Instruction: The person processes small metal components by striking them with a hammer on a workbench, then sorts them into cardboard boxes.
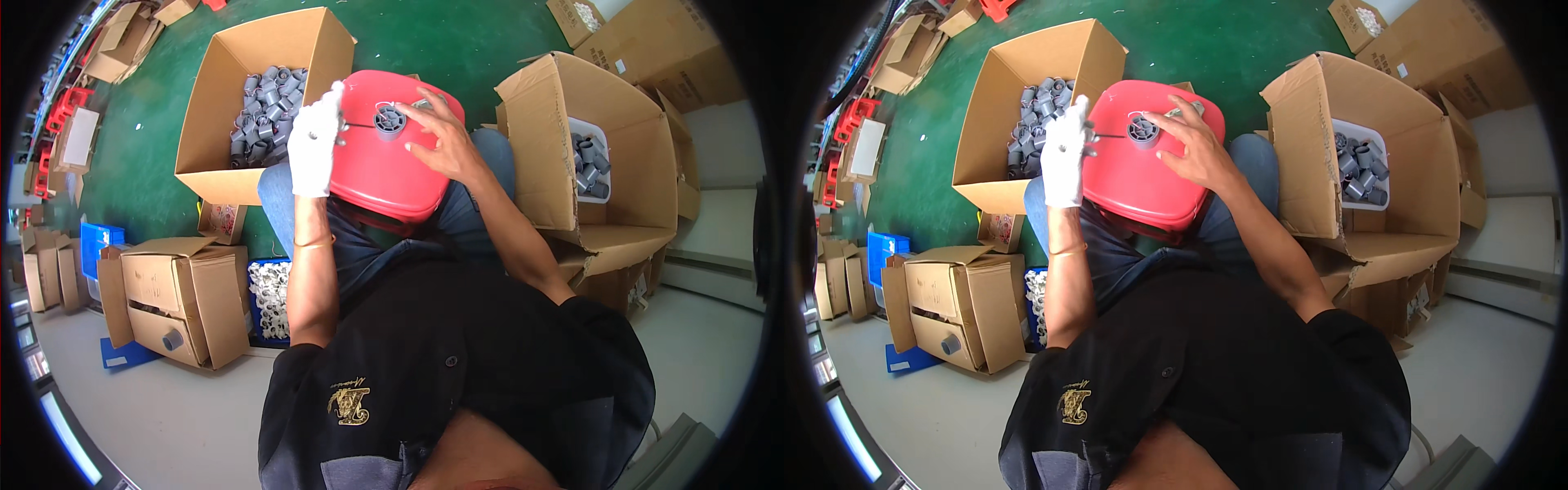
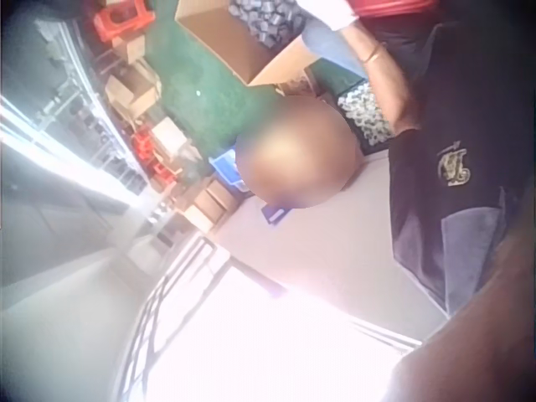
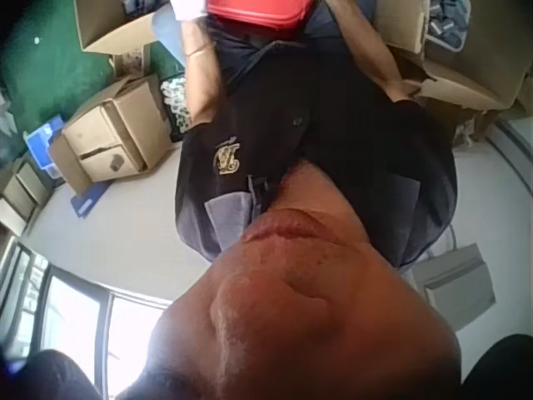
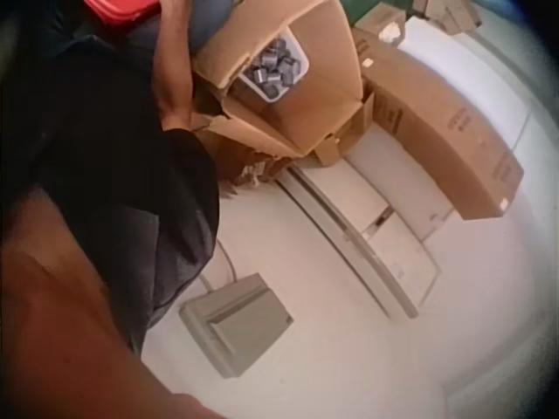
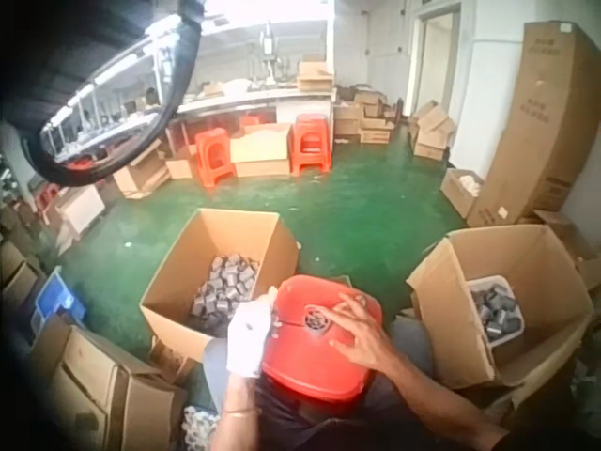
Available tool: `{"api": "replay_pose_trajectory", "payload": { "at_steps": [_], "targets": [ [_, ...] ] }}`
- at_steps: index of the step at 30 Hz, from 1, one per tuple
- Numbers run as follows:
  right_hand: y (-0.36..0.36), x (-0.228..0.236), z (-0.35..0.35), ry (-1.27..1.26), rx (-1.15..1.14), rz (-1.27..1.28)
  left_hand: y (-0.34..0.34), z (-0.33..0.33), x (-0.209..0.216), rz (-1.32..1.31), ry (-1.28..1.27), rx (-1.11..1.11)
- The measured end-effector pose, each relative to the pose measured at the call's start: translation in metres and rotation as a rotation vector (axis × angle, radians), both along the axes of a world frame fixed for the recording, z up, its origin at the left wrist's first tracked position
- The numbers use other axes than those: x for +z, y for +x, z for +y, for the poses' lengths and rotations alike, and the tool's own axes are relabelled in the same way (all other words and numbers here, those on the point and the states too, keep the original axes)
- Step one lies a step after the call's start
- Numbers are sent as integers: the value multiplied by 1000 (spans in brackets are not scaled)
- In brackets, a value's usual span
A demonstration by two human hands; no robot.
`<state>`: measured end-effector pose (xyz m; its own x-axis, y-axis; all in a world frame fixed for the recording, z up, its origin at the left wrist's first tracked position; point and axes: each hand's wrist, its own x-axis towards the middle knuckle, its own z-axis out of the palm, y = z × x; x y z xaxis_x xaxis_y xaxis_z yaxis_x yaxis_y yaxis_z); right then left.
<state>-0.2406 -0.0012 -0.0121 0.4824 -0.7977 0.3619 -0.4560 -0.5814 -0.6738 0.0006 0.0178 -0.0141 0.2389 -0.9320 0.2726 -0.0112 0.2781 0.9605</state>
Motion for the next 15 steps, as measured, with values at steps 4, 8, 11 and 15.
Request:
{"api": "replay_pose_trajectory", "payload": {
  "at_steps": [4,8,11,15],
  "targets": [
    [-17,1,6,-39,-161,-107,1,-34,-6,-717,-288,-223],
    [-45,-24,24,33,-397,83,-21,-33,-10,-179,-54,-85],
    [-53,-23,46,213,-429,124,-24,-35,-8,-200,-48,-100],
    [-57,-28,61,386,-454,148,-28,-38,-5,-218,-49,-119]
  ]
}}
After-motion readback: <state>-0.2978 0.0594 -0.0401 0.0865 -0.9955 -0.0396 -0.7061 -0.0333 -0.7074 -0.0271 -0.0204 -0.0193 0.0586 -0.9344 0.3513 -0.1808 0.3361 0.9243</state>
